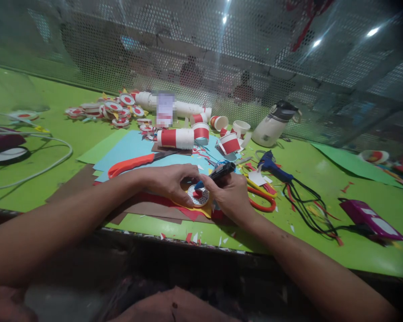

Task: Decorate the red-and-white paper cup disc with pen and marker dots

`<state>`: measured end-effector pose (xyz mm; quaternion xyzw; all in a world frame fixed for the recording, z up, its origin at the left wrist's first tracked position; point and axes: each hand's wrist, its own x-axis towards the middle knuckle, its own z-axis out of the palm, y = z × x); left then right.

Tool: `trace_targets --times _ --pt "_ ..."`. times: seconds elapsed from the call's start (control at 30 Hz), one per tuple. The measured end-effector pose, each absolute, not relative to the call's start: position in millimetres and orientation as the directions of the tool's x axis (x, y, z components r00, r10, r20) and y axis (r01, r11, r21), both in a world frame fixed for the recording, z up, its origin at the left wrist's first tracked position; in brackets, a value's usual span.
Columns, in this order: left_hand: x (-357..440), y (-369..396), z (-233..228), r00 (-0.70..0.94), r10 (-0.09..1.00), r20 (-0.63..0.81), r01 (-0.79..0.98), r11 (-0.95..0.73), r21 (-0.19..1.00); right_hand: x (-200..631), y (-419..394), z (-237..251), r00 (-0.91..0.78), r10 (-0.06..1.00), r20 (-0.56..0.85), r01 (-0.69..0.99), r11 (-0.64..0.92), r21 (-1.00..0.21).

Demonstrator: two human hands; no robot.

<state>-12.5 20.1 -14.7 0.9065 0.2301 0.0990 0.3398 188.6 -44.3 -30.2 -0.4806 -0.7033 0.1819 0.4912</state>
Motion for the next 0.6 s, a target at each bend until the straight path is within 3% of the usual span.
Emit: trace_targets --times 0.23,0.43,0.6 --pt "-12.5 18.8 -13.8 0.867 0.497 0.018 0.36 -0.652 0.668 187.9 -46.4 -28.6 -0.014 0.85 0.526 0.44 0.478 -0.76" --pt "-12.0 15.1 -7.4 0.845 0.533 -0.045 0.427 -0.62 0.658 189.4 -57.5 -5.5 0.159 0.8 0.579 0.313 0.515 -0.798" --pt "-12.6 14.9 -8.0 0.836 0.546 -0.06 0.444 -0.607 0.659 191.1 -59.9 0.7 0.108 0.806 0.582 0.348 0.518 -0.781"
